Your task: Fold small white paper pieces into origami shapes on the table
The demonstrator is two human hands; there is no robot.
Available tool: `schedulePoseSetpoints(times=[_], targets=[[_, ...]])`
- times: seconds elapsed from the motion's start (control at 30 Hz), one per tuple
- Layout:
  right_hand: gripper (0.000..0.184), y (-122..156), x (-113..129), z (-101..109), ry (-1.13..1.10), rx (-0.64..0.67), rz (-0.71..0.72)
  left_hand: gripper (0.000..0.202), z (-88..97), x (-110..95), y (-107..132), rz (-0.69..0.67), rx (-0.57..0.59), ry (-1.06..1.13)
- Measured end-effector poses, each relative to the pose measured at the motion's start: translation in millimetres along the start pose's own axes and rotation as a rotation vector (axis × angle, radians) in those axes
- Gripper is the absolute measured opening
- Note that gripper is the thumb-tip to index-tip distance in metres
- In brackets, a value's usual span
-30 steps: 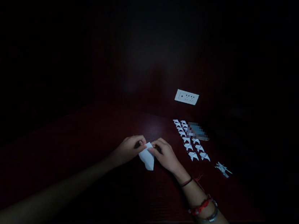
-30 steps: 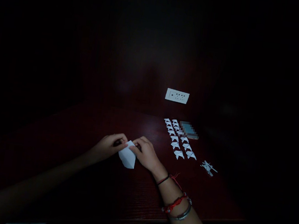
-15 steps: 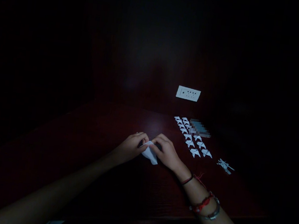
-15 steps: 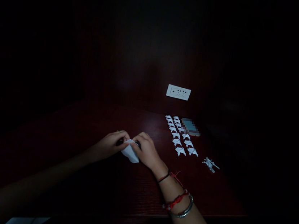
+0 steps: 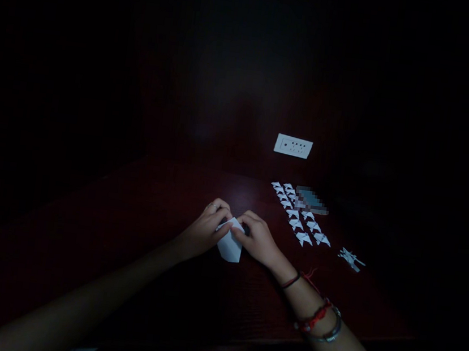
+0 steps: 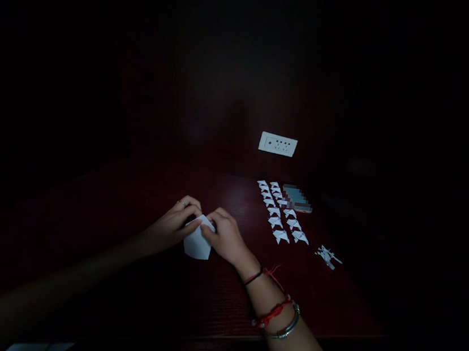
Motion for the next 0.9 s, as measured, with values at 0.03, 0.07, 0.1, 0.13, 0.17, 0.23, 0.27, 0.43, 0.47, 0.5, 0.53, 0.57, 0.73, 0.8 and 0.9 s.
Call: schedulePoseSetpoints(times=[0.03,0.07,0.1,0.13,0.17,0.23,0.27,0.43,0.47,0.5,0.53,0.57,0.73,0.8,0.9], targets=[[0.009,0,-1,0,-0.004,0.000,-0.009,0.008,-0.1,0,0,-0.002,0.002,-0.001],[0.008,-1,-2,-1,-0.006,0.007,-0.014,0.009,-0.3,0,0,-0.002,0.005,-0.001],[0.008,-1,-4,-3,-0.007,0.019,-0.017,0.009,-0.1,1,0,0.000,0.005,-0.002],[0.007,-1,-5,-5,-0.009,0.036,-0.017,0.009,0.5,2,0,0.000,0.002,-0.005],[0.006,-1,-6,-8,-0.010,0.056,-0.014,0.009,1.2,3,0,-0.001,-0.002,-0.008],[0.007,0,-8,-12,-0.010,0.092,-0.013,0.009,2.7,4,-1,-0.001,-0.011,-0.016],[0.007,0,-9,-14,-0.012,0.101,-0.020,0.008,3.1,4,-2,-0.003,-0.012,-0.018],[0.009,0,-20,-10,-0.064,0.050,-0.110,0.010,6.1,8,-5,0.009,-0.045,-0.007],[0.010,0,-22,-9,-0.082,0.037,-0.131,0.010,6.8,10,-5,0.021,-0.056,-0.005],[0.010,0,-25,-9,-0.106,0.031,-0.154,0.011,7.3,13,-5,0.036,-0.065,-0.005],[0.010,1,-28,-10,-0.134,0.031,-0.178,0.012,7.0,17,-5,0.056,-0.067,-0.005],[0.010,1,-32,-12,-0.163,0.037,-0.207,0.013,6.2,22,-4,0.079,-0.061,-0.007],[0.015,5,-51,-21,-0.255,0.043,-0.344,0.011,-4.6,38,1,0.131,0.032,-0.069],[0.019,6,-53,-26,-0.256,0.080,-0.360,0.010,-6.1,38,3,0.117,0.036,-0.128],[0.024,7,-55,-32,-0.226,0.149,-0.359,0.021,-12.4,31,5,0.044,0.087,-0.179]])
Point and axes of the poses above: each hand's wrist, its own y-axis away from the middle knuckle, its own z-axis out of the back of the hand, x = y × z, the point moved 9 cm from there along -y, towards the middle knuckle, and after that the axes turned 15 degrees about y, right-handed, at the moved point
